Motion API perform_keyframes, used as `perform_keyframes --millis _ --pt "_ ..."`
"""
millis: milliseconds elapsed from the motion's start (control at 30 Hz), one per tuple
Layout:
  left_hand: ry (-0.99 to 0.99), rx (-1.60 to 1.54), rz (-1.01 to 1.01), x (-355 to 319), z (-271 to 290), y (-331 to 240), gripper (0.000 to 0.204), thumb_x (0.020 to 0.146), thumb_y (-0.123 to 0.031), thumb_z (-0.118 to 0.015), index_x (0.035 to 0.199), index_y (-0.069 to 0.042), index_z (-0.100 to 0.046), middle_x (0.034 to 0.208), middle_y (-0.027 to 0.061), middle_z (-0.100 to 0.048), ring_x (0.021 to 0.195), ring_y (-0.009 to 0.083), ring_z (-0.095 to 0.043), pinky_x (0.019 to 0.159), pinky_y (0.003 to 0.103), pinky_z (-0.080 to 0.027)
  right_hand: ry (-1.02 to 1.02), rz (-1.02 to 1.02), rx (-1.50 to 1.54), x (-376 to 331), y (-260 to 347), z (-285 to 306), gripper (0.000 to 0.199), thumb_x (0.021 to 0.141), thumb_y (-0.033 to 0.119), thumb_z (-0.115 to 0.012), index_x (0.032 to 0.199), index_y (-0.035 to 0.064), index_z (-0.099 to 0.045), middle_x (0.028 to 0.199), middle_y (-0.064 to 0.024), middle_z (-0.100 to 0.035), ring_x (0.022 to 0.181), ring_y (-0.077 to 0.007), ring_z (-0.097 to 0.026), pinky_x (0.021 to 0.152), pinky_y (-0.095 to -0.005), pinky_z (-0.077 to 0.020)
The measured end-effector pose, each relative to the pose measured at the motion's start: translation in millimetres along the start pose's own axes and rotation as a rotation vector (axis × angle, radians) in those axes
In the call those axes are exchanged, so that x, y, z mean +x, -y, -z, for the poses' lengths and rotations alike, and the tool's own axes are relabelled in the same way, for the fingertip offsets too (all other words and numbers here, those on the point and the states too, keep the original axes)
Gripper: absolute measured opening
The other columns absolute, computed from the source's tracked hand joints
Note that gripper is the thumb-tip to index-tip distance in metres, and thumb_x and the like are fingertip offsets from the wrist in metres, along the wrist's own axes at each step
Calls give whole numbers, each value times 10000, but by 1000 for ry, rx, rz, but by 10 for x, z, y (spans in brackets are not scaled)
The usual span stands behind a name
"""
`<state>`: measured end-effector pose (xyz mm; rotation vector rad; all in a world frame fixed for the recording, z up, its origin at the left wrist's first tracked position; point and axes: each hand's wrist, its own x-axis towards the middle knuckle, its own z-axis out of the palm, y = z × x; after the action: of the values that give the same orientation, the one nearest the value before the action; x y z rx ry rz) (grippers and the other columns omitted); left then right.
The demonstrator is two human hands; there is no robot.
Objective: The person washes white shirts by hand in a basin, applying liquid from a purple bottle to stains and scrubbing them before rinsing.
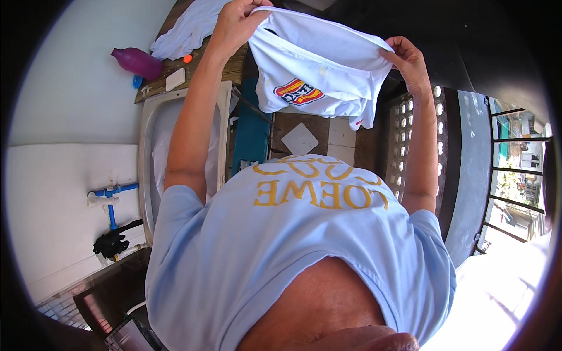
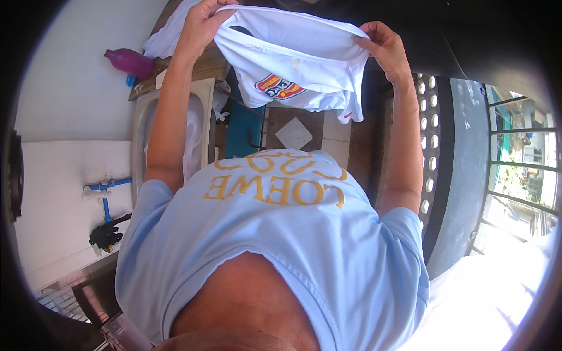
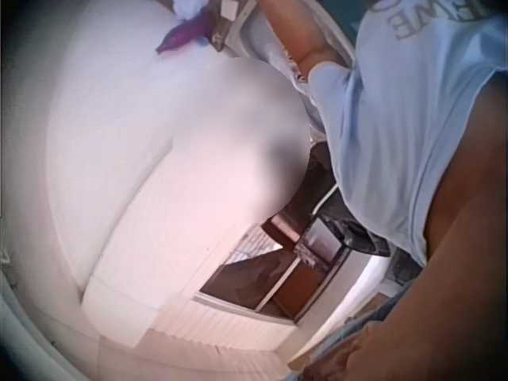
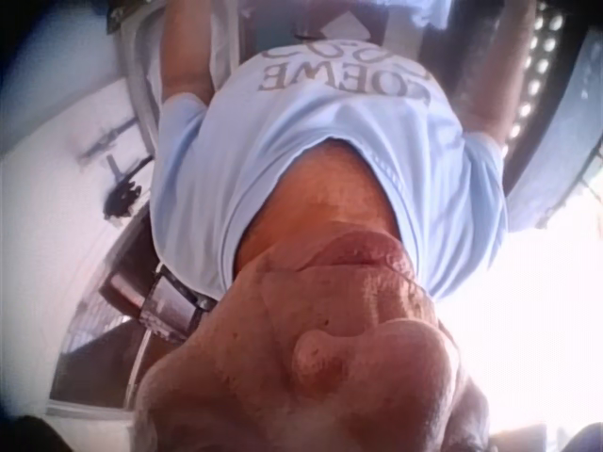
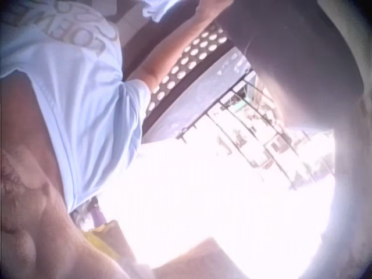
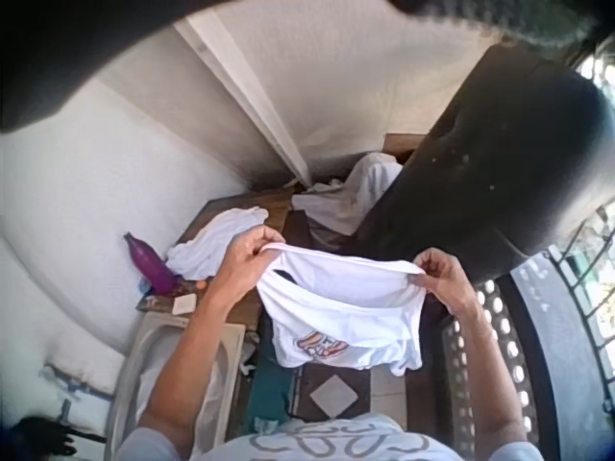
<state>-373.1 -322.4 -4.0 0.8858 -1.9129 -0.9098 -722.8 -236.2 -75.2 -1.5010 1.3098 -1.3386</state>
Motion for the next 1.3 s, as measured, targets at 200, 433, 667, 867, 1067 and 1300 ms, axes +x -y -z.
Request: perform_keyframes --millis 200,433,667,867,1067,1300 --pt "-49 77 -159 286 -284 -390 44 812 -30 -585 848 -5 -588 713 26 -600 684 90 -550 580 253 -426 -104 451 -367 110 491 -595 402 725 242 -778 1056 52 -653 983 -111 -662 933 -192 -632 849 -314 -494" --pt "147 -236 -126 65 -625 -667 141 791 -82 -586 915 -15 -587 719 54 -586 686 168 -568 628 305 -479 409 62 406 293 616 -1167 503 787 214 -677 1203 -21 -520 973 -118 -661 929 -215 -643 889 -348 -477" --pt "-172 460 208 -816 -497 850 591 747 -366 -743 1207 -53 -543 1148 143 -558 1043 213 -544 813 322 -471 385 27 611 525 831 -1056 436 895 220 -570 1250 -11 -465 1076 -122 -628 935 -223 -644 901 -364 -482" --pt "-128 -113 623 -832 -269 1288 347 839 -124 -492 1168 -34 -557 905 110 -645 798 269 -637 693 379 -524 263 -30 677 760 1214 -718 333 926 223 -508 1139 -32 -534 1023 -145 -644 865 -281 -654 820 -430 -534" --pt "-227 -304 419 -239 781 732 184 843 -137 -494 1004 -116 -581 856 8 -570 804 148 -549 674 355 -481 375 -169 610 1189 1040 -129 404 990 211 -383 1280 -61 -455 1204 -193 -590 1126 -268 -584 1025 -392 -424" --pt "-250 3 241 272 803 77 163 840 -202 -538 900 -67 -607 738 17 -562 700 130 -518 578 256 -405 210 -230 437 1228 1122 257 376 934 230 -554 1199 -37 -535 1108 -138 -638 1013 -217 -634 913 -359 -512"
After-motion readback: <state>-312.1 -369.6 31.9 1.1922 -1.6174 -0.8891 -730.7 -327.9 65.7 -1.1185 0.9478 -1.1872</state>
